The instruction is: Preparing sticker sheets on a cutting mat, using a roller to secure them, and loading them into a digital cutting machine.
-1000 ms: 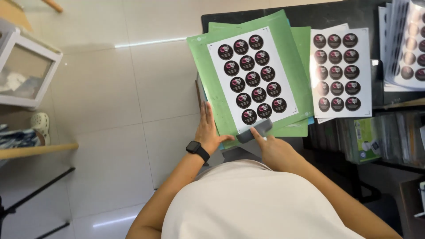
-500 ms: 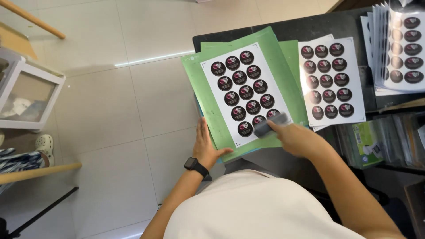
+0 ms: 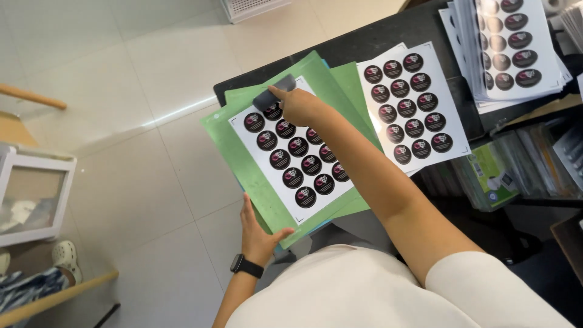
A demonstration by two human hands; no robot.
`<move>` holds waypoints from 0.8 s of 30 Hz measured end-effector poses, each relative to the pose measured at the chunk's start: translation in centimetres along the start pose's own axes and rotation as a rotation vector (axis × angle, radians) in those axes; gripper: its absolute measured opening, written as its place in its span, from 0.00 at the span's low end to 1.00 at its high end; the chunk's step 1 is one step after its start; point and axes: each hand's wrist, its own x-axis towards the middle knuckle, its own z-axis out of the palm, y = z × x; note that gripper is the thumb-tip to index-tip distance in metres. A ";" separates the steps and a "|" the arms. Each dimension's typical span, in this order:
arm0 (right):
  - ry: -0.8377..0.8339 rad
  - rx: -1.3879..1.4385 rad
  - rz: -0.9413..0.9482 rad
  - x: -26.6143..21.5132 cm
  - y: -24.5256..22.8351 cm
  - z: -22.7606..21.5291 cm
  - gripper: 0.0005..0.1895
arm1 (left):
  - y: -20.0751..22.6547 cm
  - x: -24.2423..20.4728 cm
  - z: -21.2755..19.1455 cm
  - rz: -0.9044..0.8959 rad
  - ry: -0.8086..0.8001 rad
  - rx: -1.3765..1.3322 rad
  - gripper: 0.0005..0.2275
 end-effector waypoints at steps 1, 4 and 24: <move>0.007 0.008 0.009 -1.5 1.0 -1.2 0.33 | -0.4 -0.2 0.3 0.006 -0.009 0.009 0.70; 0.042 0.231 0.176 -4.0 6.9 -3.6 0.30 | -1.3 0.0 0.9 0.013 0.147 -0.005 0.54; 0.398 0.078 0.483 -7.7 21.4 -3.8 0.08 | -1.0 2.4 -2.7 0.099 0.549 -0.028 0.13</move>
